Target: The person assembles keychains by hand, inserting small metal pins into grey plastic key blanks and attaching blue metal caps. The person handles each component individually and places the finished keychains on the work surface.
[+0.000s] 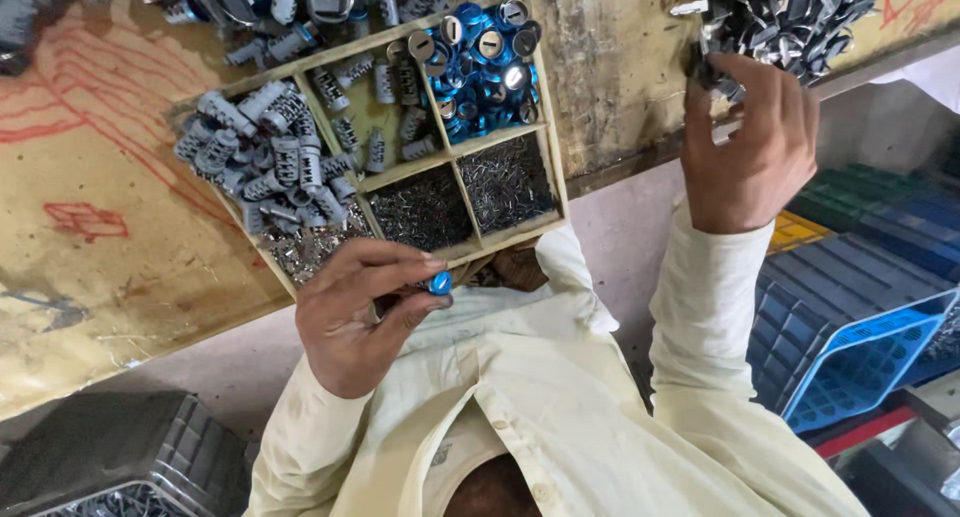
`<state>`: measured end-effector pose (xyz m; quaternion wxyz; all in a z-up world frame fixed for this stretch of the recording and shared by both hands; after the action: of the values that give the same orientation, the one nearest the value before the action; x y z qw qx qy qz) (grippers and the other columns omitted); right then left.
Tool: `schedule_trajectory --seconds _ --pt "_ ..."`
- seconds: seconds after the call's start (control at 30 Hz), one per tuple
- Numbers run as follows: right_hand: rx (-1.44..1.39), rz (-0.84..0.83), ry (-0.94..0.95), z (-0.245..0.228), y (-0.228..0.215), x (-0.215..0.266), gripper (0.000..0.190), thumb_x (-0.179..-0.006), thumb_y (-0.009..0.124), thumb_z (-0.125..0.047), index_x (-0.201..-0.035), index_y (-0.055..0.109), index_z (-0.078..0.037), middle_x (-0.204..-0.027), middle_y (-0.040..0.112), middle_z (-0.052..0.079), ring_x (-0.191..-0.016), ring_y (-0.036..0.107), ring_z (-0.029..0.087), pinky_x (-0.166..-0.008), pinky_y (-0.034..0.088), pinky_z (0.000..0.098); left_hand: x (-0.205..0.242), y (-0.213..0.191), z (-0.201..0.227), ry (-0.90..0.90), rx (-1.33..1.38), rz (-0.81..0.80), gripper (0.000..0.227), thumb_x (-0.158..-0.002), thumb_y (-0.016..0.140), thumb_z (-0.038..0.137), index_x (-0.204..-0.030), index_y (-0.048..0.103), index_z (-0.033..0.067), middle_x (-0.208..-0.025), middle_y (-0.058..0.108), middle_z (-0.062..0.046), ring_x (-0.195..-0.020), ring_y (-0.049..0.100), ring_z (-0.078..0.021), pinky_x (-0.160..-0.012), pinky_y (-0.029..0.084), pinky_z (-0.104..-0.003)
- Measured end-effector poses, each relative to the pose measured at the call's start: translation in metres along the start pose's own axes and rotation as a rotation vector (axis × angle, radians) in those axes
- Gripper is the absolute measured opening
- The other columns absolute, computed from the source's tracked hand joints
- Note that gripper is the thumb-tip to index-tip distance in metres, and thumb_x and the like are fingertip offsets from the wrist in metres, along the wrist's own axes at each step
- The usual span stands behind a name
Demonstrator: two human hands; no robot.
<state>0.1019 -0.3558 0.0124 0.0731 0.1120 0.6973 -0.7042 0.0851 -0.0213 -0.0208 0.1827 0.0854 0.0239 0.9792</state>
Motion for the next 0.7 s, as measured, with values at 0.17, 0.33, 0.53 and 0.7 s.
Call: schedule_trajectory --seconds 0.17,0.33,0.53,0.7 --pt "-1.093 0.132 0.374 -0.005 -0.009 0.02 0.019 -0.102 0.076 -0.019 -0.116 0.066 -0.01 -0.116 0.061 0.007 -0.106 0.062 0.021 -0.089 0.055 0.036 -0.008 0.01 0.001 0.006 0.04 -0.087 0.028 -0.09 0.081 0.001 -0.117 0.073 0.0043 -0.117 0.072 -0.011 -0.104 0.073 -0.0164 -0.089 0.06 -0.027" --pt "-1.596 -0.279 0.056 -0.092 -0.011 0.025 0.021 -0.094 0.079 -0.025 -0.102 0.07 -0.008 -0.098 0.07 0.005 -0.093 0.067 0.021 -0.093 0.055 0.0377 -0.006 0.033 -0.013 -0.185 0.373 -0.173 0.027 -0.094 0.078 0.001 -0.121 0.075 0.0056 -0.112 0.073 -0.01 -0.098 0.071 -0.0144 -0.085 0.057 -0.025" --pt "-0.99 -0.451 -0.249 -0.117 -0.025 0.013 0.028 -0.079 0.09 -0.012 -0.103 0.074 -0.011 -0.1 0.072 0.004 -0.094 0.069 0.025 -0.09 0.054 0.0374 0.002 0.02 -0.017 -0.248 0.261 -0.143 0.026 -0.095 0.08 0.006 -0.12 0.077 0.0065 -0.107 0.075 -0.006 -0.092 0.071 -0.0092 -0.078 0.056 -0.022" --pt "-0.951 -0.389 -0.475 -0.143 -0.036 0.008 0.029 -0.078 0.09 -0.009 -0.103 0.075 -0.011 -0.099 0.071 0.004 -0.09 0.07 0.025 -0.086 0.058 0.0399 0.008 0.005 -0.011 -0.271 0.102 -0.147 0.024 -0.088 0.084 0.013 -0.111 0.079 0.0073 -0.102 0.077 -0.004 -0.085 0.075 -0.0087 -0.074 0.061 -0.023"
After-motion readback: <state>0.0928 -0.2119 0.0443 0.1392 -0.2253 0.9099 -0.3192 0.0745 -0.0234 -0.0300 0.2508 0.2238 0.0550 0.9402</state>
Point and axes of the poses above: each hand's wrist, its own x-axis away from the middle knuckle, its own y-axis out of the palm, z = x × y, the point moved 8 cm from there along -x, towards the middle knuckle
